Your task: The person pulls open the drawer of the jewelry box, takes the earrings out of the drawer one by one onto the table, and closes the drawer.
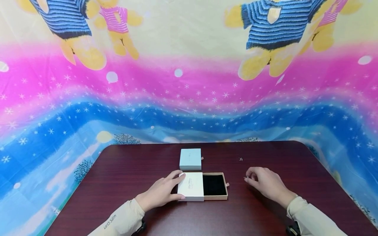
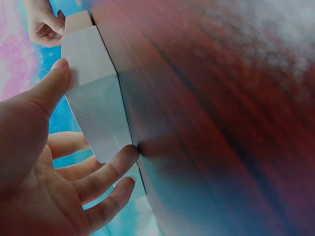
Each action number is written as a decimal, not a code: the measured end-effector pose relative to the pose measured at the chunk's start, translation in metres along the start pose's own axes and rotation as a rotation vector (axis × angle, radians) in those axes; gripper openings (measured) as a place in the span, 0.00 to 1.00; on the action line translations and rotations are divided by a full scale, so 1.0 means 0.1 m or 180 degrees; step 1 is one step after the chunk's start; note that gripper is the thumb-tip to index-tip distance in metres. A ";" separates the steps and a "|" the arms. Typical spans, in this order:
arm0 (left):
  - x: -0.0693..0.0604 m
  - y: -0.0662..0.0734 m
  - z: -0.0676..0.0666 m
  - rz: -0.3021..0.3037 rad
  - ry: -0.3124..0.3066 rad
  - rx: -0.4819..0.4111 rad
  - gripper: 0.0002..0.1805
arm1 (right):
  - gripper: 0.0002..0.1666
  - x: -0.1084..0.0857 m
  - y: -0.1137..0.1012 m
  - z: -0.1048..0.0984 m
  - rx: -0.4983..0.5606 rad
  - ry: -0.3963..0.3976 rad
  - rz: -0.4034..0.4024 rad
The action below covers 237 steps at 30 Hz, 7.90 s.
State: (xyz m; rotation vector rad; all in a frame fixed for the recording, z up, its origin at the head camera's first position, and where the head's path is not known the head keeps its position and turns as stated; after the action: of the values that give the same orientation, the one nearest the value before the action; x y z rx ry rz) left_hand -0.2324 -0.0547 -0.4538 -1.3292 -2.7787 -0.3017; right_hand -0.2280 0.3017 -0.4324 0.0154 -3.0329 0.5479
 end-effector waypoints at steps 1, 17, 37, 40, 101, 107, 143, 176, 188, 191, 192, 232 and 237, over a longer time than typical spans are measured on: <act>0.00 0.00 0.00 0.0001 0.0002 0.0000 0.43 | 0.03 0.00 -0.01 -0.01 0.0002 0.0011 -0.0015; -0.01 0.01 -0.01 0.0007 0.0000 -0.0006 0.43 | 0.02 -0.04 -0.14 0.03 0.0015 0.0020 -0.0101; 0.00 0.00 0.00 -0.0005 -0.0016 0.0039 0.43 | 0.02 -0.07 -0.27 0.11 0.0022 -0.0060 -0.0177; 0.00 0.00 -0.01 -0.0001 -0.0016 0.0041 0.43 | 0.02 -0.07 -0.29 0.12 0.0041 -0.0054 -0.0186; 0.00 0.01 0.00 -0.0022 -0.0072 0.0061 0.44 | 0.04 0.01 -0.44 0.42 0.0227 -0.0231 -0.0248; 0.00 0.02 -0.02 -0.0017 -0.0068 0.0046 0.43 | 0.05 0.02 -0.45 0.44 0.0226 -0.0281 -0.0230; 0.01 0.02 -0.02 -0.0002 -0.0093 0.0112 0.43 | 0.08 0.01 -0.58 0.45 0.0140 -0.0135 -0.0376; 0.00 0.03 -0.01 -0.0026 -0.0060 0.0088 0.43 | 0.04 0.01 -0.65 0.48 0.0197 -0.0199 -0.0396; 0.01 0.03 -0.02 -0.0004 -0.0037 0.0107 0.43 | 0.07 0.01 -0.65 0.51 0.0224 -0.0200 -0.0426; 0.01 0.03 -0.02 -0.0001 -0.0037 0.0121 0.43 | 0.07 0.01 -0.66 0.52 0.0226 -0.0200 -0.0437; 0.01 0.03 -0.02 -0.0001 -0.0036 0.0123 0.43 | 0.06 0.01 -0.66 0.52 0.0225 -0.0197 -0.0440; 0.01 0.02 -0.02 -0.0015 -0.0071 0.0123 0.43 | 0.05 0.03 -0.74 0.55 0.0243 -0.0233 -0.0464; -0.01 0.02 -0.02 -0.0018 -0.0067 0.0104 0.43 | 0.05 0.03 -0.75 0.55 0.0265 -0.0263 -0.0474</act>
State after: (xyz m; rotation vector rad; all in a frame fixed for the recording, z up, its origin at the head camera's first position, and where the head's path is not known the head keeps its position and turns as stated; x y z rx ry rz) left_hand -0.2302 -0.0542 -0.4518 -1.3251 -2.7923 -0.2430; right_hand -0.2326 0.2117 -0.4577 0.2718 -3.0519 0.6756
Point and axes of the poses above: each hand's wrist, its own x-axis towards the middle knuckle, its own z-axis out of the palm, y = z × x, the point moved 5 cm from there along x, towards the middle knuckle, and after that the axes turned 13 degrees about z, right-handed, at the moved point
